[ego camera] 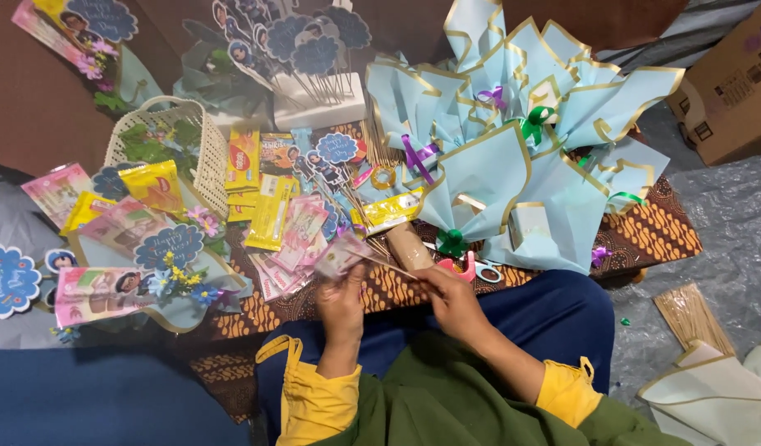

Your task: The person is assembling money bouquets by attaching currency notes to sticks and arranging them within decorative paper wraps along with other ornaments.

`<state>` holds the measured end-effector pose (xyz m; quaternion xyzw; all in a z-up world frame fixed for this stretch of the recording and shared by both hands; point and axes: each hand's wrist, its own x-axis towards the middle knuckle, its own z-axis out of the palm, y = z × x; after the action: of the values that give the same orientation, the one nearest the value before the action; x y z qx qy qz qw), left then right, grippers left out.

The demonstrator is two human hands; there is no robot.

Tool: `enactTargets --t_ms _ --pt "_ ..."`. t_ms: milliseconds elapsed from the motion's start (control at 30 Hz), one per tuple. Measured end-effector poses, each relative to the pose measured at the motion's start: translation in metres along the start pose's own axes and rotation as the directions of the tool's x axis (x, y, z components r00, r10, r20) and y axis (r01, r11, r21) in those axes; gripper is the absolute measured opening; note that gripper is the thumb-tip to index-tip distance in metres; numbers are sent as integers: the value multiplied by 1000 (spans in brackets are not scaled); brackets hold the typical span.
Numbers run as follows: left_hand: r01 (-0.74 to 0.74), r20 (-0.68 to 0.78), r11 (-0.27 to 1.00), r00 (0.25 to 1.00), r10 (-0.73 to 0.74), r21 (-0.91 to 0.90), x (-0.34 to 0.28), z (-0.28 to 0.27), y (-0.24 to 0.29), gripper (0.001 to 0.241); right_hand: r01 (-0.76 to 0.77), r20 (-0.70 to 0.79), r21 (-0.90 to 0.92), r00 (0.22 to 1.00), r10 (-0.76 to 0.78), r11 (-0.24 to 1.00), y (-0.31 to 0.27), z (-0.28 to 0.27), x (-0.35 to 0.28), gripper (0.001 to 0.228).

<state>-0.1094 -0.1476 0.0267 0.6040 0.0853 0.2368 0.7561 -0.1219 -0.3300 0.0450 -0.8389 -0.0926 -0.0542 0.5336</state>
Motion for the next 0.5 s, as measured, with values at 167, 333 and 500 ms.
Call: enactTargets --t_ms 167,333,500 --pt "-181 70 982 980 184 -49 15 2 18 35 -300 85 601 946 314 741 10 -5 4 30" --pt "-309 149 947 944 295 87 6 13 45 27 -415 261 715 905 336 562 -10 5 2 44" --pt "-471 248 845 876 413 255 8 12 26 35 -372 156 702 912 378 608 1 16 1 21"
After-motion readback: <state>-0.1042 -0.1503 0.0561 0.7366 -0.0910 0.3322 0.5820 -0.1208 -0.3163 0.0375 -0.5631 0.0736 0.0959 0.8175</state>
